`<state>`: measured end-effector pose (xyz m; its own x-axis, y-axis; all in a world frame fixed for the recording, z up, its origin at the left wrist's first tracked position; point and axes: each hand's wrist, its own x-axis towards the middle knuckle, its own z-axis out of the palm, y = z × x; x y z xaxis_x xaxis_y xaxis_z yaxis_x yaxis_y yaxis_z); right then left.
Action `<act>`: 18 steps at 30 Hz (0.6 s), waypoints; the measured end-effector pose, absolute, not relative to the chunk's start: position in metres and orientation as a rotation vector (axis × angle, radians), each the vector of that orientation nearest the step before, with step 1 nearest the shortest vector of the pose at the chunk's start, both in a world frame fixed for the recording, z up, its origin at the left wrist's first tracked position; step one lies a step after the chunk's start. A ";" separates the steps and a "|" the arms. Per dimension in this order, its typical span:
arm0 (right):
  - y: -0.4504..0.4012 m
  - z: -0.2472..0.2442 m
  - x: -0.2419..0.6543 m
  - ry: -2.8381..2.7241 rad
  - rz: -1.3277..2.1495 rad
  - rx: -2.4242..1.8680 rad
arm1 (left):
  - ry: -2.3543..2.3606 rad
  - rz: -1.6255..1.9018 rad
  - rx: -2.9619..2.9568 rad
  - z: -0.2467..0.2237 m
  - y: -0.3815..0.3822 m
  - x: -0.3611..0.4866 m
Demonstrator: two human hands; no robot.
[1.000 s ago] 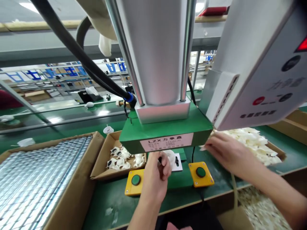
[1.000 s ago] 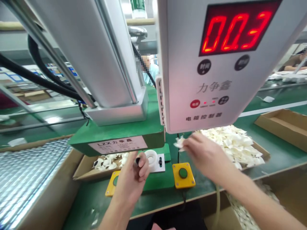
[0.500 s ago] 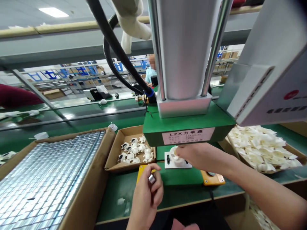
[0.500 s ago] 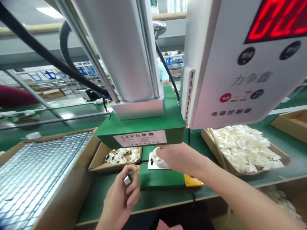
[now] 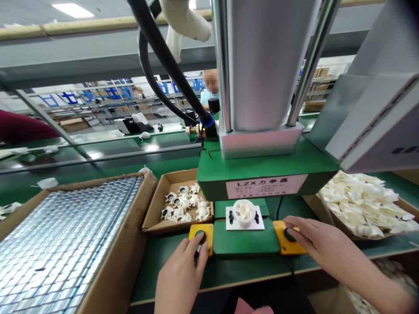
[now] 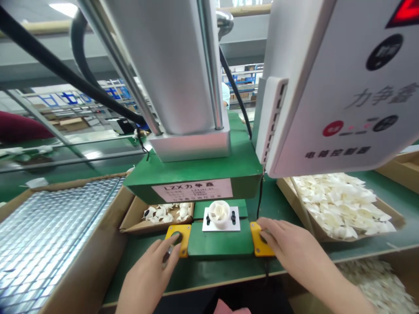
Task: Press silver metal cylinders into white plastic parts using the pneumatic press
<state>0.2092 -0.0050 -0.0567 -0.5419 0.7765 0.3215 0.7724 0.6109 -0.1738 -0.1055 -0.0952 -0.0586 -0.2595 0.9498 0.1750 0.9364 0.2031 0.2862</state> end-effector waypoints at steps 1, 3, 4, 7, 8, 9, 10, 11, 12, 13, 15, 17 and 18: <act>-0.010 -0.063 0.214 -2.481 -0.017 -1.274 | 2.443 0.432 1.965 -0.061 -0.097 -0.105; -0.020 -0.072 0.218 -2.525 -0.073 -1.295 | 2.480 0.300 2.053 -0.064 -0.100 -0.101; -0.024 -0.075 0.218 -2.551 -0.092 -1.283 | 2.487 0.250 2.068 -0.064 -0.100 -0.099; -0.029 -0.080 0.215 -2.611 -0.118 -1.232 | 2.489 0.164 2.018 -0.061 -0.100 -0.098; -0.028 -0.081 0.214 -2.611 -0.108 -1.231 | 2.478 0.159 1.986 -0.060 -0.100 -0.098; -0.027 -0.081 0.214 -2.601 -0.081 -1.240 | 2.464 0.174 1.951 -0.058 -0.099 -0.100; -0.025 -0.081 0.214 -2.579 -0.038 -1.254 | 2.447 0.206 1.911 -0.057 -0.098 -0.102; -0.023 -0.080 0.215 -2.542 0.022 -1.274 | 2.420 0.261 1.868 -0.055 -0.098 -0.104; -0.021 -0.077 0.216 -2.488 0.091 -1.298 | 2.381 0.343 1.823 -0.054 -0.097 -0.106; -0.019 -0.074 0.216 -2.431 0.170 -1.323 | 2.328 0.452 1.774 -0.053 -0.096 -0.108; -0.015 -0.063 0.213 -2.316 0.361 -1.371 | 2.178 0.725 1.647 -0.050 -0.093 -0.108; -0.011 -0.049 0.204 -2.168 0.587 -1.390 | 1.961 1.007 1.441 -0.047 -0.091 -0.104; -0.008 -0.041 0.198 -2.088 0.714 -1.378 | 1.833 1.131 1.312 -0.045 -0.089 -0.100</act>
<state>0.1979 -0.0084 -0.0409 -0.3370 0.9307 0.1425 0.6484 0.3391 -0.6816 -0.0996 -0.0892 -0.0448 -0.3229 0.9464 0.0013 0.4255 0.1440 0.8934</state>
